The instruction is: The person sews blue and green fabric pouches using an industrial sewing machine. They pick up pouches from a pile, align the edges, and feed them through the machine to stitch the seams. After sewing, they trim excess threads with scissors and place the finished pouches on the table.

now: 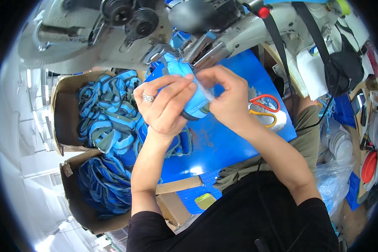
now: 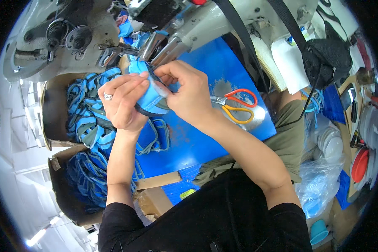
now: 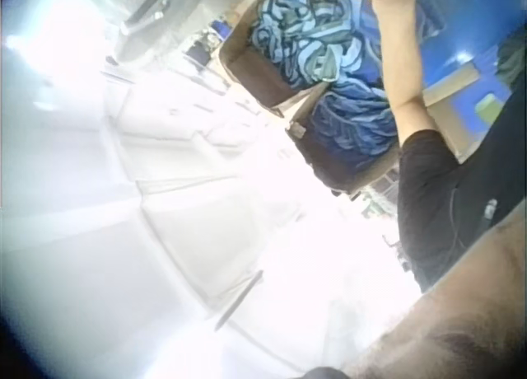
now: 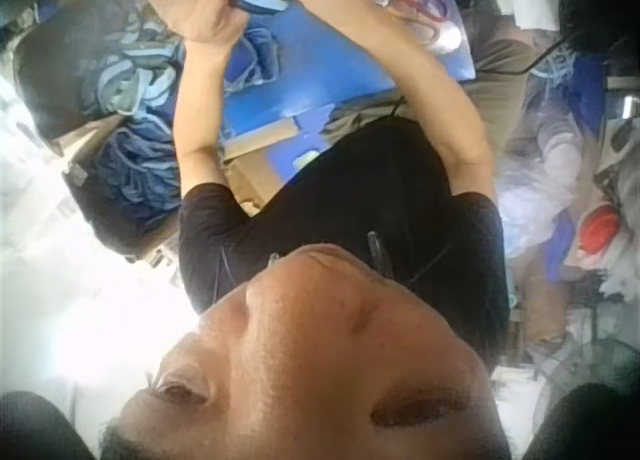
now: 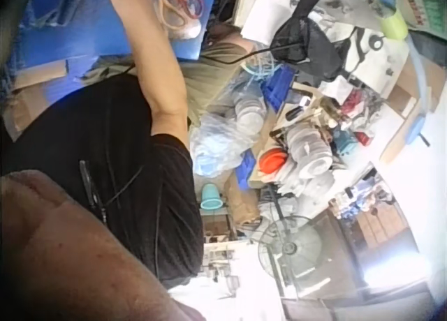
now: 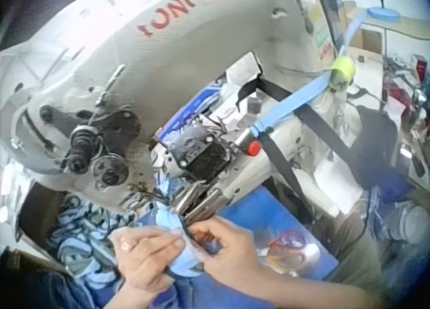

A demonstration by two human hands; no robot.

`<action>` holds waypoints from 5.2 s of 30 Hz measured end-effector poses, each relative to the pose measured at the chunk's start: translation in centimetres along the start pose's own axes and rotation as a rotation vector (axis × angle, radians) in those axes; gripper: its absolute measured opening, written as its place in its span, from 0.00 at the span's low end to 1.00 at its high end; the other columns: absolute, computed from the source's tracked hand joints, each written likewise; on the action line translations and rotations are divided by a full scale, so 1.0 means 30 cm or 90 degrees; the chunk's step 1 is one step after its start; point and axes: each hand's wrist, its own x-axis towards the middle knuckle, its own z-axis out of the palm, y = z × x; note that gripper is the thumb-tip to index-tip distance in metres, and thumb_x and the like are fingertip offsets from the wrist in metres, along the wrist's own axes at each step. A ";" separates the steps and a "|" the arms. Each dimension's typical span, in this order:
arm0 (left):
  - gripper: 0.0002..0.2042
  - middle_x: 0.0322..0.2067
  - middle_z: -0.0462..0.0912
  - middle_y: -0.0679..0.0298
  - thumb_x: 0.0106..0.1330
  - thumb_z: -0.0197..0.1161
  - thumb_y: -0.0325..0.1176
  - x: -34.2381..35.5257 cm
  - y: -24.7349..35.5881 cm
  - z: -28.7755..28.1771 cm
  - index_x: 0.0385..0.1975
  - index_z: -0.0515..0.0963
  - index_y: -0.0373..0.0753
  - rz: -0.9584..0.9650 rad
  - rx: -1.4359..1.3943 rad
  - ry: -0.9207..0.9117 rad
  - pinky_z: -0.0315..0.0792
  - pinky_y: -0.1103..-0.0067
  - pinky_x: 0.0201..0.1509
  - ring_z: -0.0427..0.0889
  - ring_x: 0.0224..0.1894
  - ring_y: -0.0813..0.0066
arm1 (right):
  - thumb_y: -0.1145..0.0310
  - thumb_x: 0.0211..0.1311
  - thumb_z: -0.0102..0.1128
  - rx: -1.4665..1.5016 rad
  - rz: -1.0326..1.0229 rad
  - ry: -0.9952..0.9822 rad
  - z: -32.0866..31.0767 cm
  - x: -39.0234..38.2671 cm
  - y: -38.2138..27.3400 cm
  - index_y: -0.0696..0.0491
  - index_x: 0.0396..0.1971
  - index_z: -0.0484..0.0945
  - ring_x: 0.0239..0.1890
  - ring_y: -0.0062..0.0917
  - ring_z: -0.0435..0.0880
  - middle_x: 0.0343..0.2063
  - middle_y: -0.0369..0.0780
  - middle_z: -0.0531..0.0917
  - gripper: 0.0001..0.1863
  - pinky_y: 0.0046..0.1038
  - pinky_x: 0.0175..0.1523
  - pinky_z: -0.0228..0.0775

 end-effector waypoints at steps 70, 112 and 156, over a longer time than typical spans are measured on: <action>0.08 0.43 0.90 0.69 0.53 0.68 0.32 0.055 0.111 -0.077 0.33 0.80 0.43 -0.094 0.020 -0.110 0.70 0.73 0.45 0.87 0.42 0.72 | 0.79 0.64 0.68 0.220 0.338 -0.206 -0.129 0.021 -0.100 0.62 0.44 0.84 0.31 0.12 0.83 0.32 0.36 0.87 0.10 0.17 0.33 0.73; 0.08 0.48 0.90 0.60 0.71 0.67 0.34 0.028 0.002 -0.064 0.42 0.79 0.37 -0.456 -0.469 -0.100 0.78 0.79 0.50 0.86 0.44 0.79 | 0.74 0.60 0.73 0.258 0.248 -0.181 -0.078 0.049 -0.070 0.64 0.44 0.83 0.31 0.14 0.83 0.32 0.38 0.87 0.15 0.16 0.34 0.74; 0.16 0.39 0.89 0.64 0.76 0.60 0.41 0.008 0.087 -0.050 0.48 0.84 0.34 -0.858 -0.752 0.044 0.79 0.80 0.46 0.86 0.40 0.79 | 0.73 0.54 0.74 -0.102 -0.103 -0.064 -0.047 -0.005 0.010 0.53 0.38 0.83 0.39 0.31 0.88 0.34 0.38 0.86 0.12 0.31 0.41 0.79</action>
